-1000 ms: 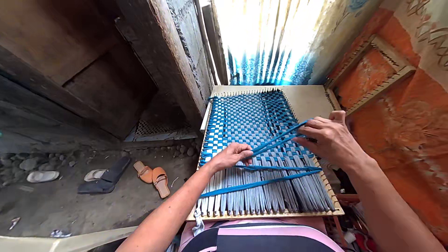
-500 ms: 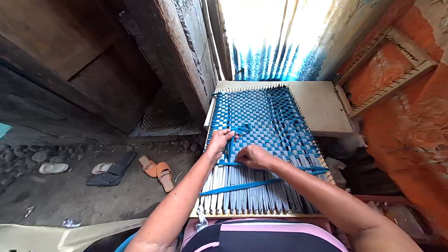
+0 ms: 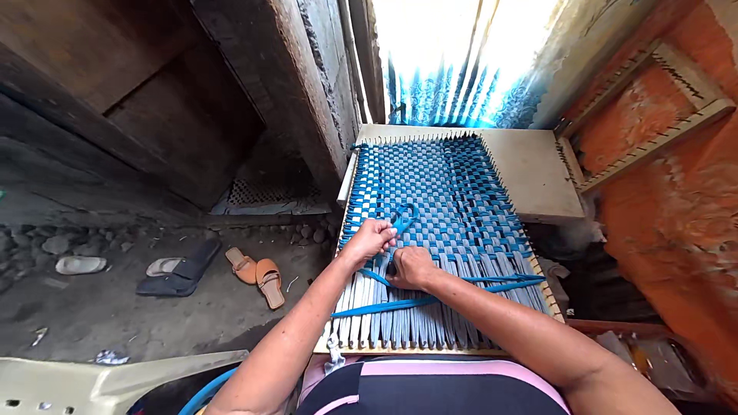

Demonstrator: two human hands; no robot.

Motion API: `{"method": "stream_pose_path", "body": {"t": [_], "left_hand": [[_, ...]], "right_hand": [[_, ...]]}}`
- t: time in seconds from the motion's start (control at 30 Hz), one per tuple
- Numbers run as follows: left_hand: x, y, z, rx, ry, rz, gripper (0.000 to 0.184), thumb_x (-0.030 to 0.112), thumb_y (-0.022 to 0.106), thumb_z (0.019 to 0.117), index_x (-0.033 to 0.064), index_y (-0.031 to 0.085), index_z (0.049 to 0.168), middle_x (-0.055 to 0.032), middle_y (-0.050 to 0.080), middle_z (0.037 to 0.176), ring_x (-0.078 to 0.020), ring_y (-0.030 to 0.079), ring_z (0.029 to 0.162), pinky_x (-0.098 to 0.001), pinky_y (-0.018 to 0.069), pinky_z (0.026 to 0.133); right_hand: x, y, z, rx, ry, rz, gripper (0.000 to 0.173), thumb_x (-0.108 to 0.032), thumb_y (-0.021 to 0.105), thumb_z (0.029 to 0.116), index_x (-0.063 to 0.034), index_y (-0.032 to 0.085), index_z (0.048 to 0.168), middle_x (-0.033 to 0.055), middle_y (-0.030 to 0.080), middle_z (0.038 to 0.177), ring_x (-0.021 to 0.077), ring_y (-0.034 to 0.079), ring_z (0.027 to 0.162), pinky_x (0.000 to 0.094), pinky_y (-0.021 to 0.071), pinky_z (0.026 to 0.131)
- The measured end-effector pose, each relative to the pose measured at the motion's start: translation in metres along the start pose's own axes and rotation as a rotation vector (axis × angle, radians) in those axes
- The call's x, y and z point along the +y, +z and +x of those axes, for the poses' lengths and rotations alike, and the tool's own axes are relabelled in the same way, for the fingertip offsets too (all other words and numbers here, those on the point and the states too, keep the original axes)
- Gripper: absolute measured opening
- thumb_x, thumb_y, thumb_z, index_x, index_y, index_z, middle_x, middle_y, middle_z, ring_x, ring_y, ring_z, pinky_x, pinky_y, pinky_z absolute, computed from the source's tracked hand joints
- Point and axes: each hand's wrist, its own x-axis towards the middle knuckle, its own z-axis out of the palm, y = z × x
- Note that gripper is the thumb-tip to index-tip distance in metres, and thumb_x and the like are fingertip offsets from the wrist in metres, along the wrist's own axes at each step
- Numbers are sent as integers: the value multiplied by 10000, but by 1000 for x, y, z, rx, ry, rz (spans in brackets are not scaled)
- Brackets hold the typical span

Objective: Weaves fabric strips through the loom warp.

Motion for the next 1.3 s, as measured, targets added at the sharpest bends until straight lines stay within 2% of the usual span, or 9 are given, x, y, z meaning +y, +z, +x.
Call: {"method": "stream_pose_path", "body": {"t": [0.13, 0.23, 0.33, 0.6, 0.77, 0.83, 0.93, 1.1, 1.3], "left_hand": [[-11, 1, -10, -164, -105, 438, 259, 173, 489, 1091, -32, 648, 1085, -41, 604, 819, -79, 522, 667, -264, 467, 665], [-23, 8, -15, -233, -83, 755, 306, 184, 480, 1081, -32, 690, 1137, -190, 686, 1032, -289, 651, 959, -500, 504, 915], [-19, 26, -36, -245, -92, 1073, 274, 109, 490, 1038, -32, 675, 1183, -263, 661, 1221, -433, 605, 1221, -628, 446, 1030], [-1, 12, -17, -671, -59, 1194, 223, 126, 580, 1029, -68, 689, 1048, -262, 671, 1055, -428, 631, 1038, -639, 457, 922], [-22, 2, -24, -483, -1, 893, 282, 136, 510, 1057, -39, 669, 904, -164, 620, 831, -305, 588, 821, -542, 454, 793], [-25, 1, -27, -391, -5, 808, 287, 160, 503, 1063, -16, 686, 929, -137, 629, 835, -263, 588, 813, -510, 462, 787], [-33, 0, -27, -291, 7, 750, 280, 175, 511, 1060, -6, 699, 961, -130, 647, 856, -246, 598, 820, -489, 473, 792], [-40, 0, -29, -196, 4, 660, 261, 144, 505, 1048, -17, 692, 961, -129, 641, 862, -238, 599, 831, -474, 476, 808], [-47, -6, -30, -202, 46, 377, 187, 98, 557, 1023, 7, 695, 935, 19, 590, 760, -33, 524, 684, -252, 460, 687]], "right_hand": [[16, 2, 2, 19, 27, 171, 401, -404, 646, 936, -13, 702, 1004, 204, 690, 1071, 377, 648, 1073, 613, 477, 880], [27, 5, 3, 16, 31, 271, 425, -437, 639, 944, -16, 702, 933, 179, 682, 1009, 344, 643, 1009, 594, 469, 857], [30, 11, 5, 27, 55, 379, 387, -418, 677, 930, -34, 695, 887, 134, 665, 905, 300, 626, 902, 567, 464, 798], [23, 22, -1, 176, 143, 1068, 331, -91, 737, 842, -111, 491, 621, -21, 500, 629, 99, 482, 589, 337, 419, 593], [24, 24, -8, 144, 72, 983, 137, -36, 564, 936, -26, 631, 817, 43, 565, 835, 140, 533, 792, 370, 441, 726], [28, 21, -9, 81, -32, 712, 211, -66, 535, 967, 21, 722, 1010, 151, 632, 1094, 251, 587, 1042, 473, 463, 911], [23, 10, -14, -15, -107, 300, 343, -266, 558, 1004, -33, 710, 1205, 218, 569, 1353, 382, 478, 1331, 618, 334, 1085], [23, 1, -7, -120, -98, 227, 398, -345, 624, 1017, -80, 689, 1306, 232, 542, 1415, 412, 453, 1364, 664, 329, 1079], [21, 4, -8, -10, -40, 311, 294, -307, 678, 964, -42, 736, 1077, 188, 643, 1203, 352, 566, 1194, 620, 374, 1013]]}}
